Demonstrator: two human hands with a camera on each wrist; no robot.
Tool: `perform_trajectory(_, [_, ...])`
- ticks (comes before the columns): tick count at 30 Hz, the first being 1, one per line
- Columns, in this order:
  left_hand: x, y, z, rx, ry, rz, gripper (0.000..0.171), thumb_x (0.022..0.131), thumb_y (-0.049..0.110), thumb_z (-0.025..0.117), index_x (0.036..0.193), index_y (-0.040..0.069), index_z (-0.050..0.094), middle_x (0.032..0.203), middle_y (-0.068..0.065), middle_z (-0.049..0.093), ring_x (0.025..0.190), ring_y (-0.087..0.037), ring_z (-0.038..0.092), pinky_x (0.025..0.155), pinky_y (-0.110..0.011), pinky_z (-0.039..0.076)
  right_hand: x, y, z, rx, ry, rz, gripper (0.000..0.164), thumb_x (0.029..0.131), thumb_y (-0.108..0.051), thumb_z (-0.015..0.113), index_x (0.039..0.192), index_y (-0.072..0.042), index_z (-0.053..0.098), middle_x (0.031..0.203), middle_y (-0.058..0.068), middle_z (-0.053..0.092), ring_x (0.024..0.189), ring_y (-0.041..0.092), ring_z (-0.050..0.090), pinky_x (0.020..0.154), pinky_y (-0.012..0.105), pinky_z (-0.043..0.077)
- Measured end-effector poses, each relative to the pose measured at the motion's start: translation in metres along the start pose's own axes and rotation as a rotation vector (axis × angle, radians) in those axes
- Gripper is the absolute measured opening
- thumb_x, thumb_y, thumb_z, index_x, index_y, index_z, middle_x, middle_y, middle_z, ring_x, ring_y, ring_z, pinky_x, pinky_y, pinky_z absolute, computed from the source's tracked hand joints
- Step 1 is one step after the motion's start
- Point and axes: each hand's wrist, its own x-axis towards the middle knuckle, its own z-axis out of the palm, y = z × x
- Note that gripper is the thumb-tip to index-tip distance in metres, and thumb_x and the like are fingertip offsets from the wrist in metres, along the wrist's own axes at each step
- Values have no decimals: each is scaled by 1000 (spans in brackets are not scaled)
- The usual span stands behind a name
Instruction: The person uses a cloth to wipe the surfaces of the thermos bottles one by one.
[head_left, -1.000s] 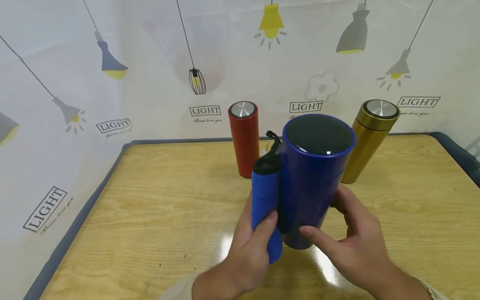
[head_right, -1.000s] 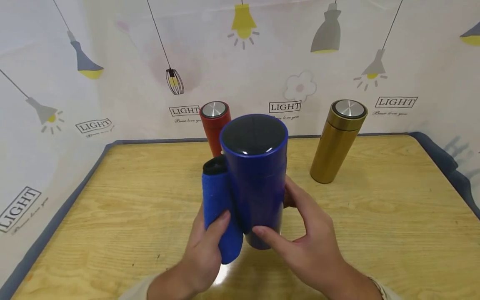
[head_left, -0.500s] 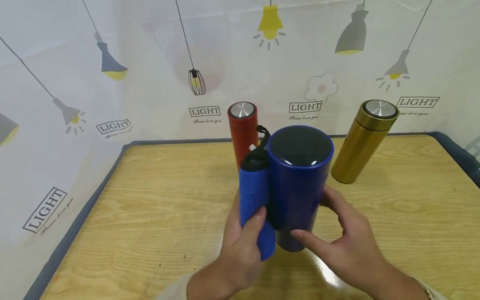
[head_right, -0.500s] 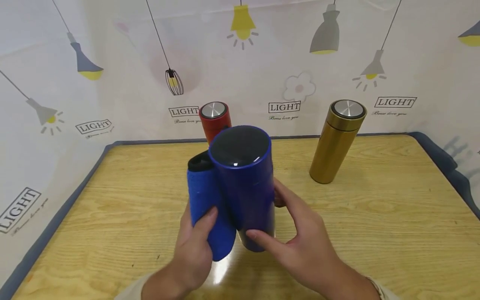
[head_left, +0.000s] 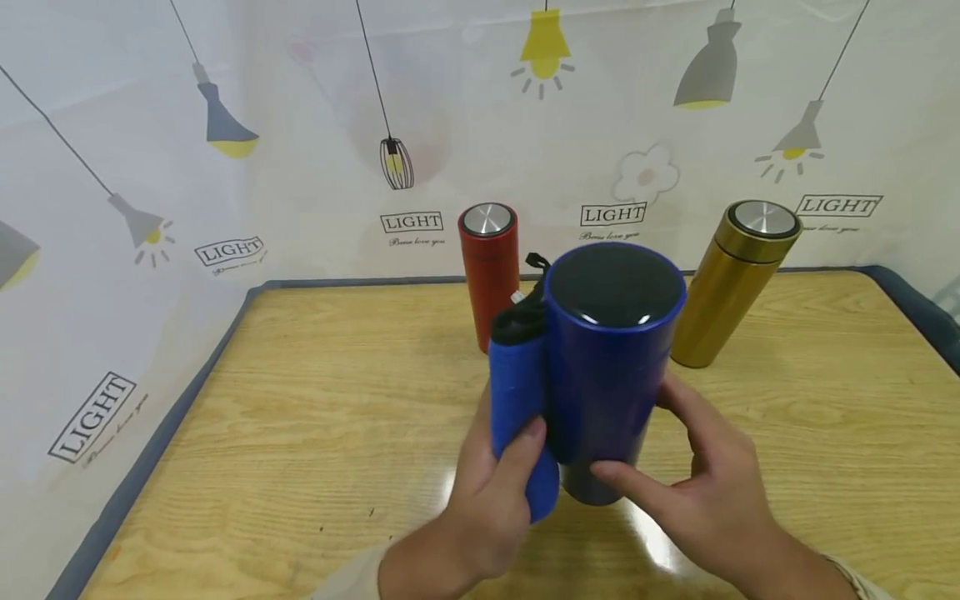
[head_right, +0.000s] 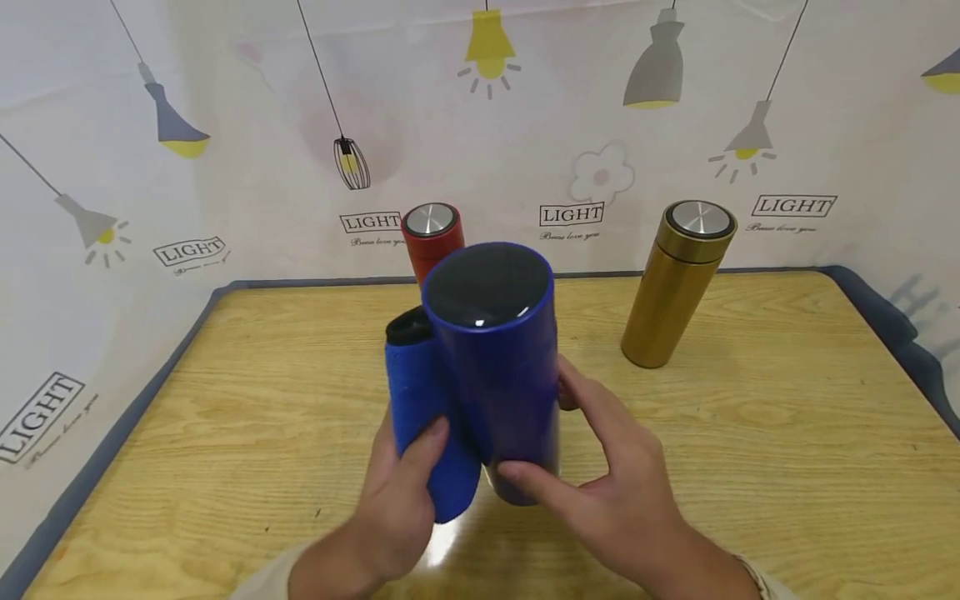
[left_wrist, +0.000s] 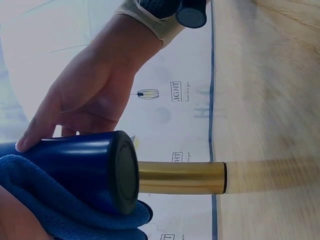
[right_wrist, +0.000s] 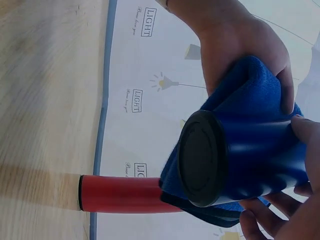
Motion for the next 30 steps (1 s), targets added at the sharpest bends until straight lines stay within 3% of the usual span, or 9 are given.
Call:
perform_trajectory(8, [1, -2, -2, 27, -57, 28, 56, 100, 3, 36, 155, 2, 23, 150, -24, 40, 134, -34, 45, 114, -35, 40, 2, -2, -2, 12, -1, 16, 77, 75, -28, 89, 132, 12, 56, 131, 6, 66, 118, 11, 64, 99, 19, 48])
perform_trajectory(18, [-1, 3, -1, 10, 34, -32, 58, 98, 6, 40, 154, 2, 25, 148, -25, 42, 131, -26, 48, 111, -32, 41, 1, -2, 0, -39, -3, 1, 77, 79, -42, 82, 129, 11, 58, 130, 2, 66, 116, 8, 63, 99, 17, 47])
perform_trajectory(22, [-2, 1, 1, -8, 5, -39, 57, 100, 7, 39, 155, 4, 24, 149, -23, 41, 134, -30, 45, 113, -33, 40, 1, -1, -1, -8, 17, -7, 78, 77, -36, 86, 129, 14, 57, 130, 4, 66, 116, 10, 63, 98, 19, 48])
perform_trajectory(30, [-2, 1, 1, 43, -51, -44, 56, 101, 6, 36, 156, 11, 23, 152, -15, 41, 136, -30, 45, 114, -35, 40, 2, -1, -2, -3, 25, 23, 76, 76, -28, 88, 131, 12, 56, 130, 3, 65, 114, 10, 64, 97, 18, 48])
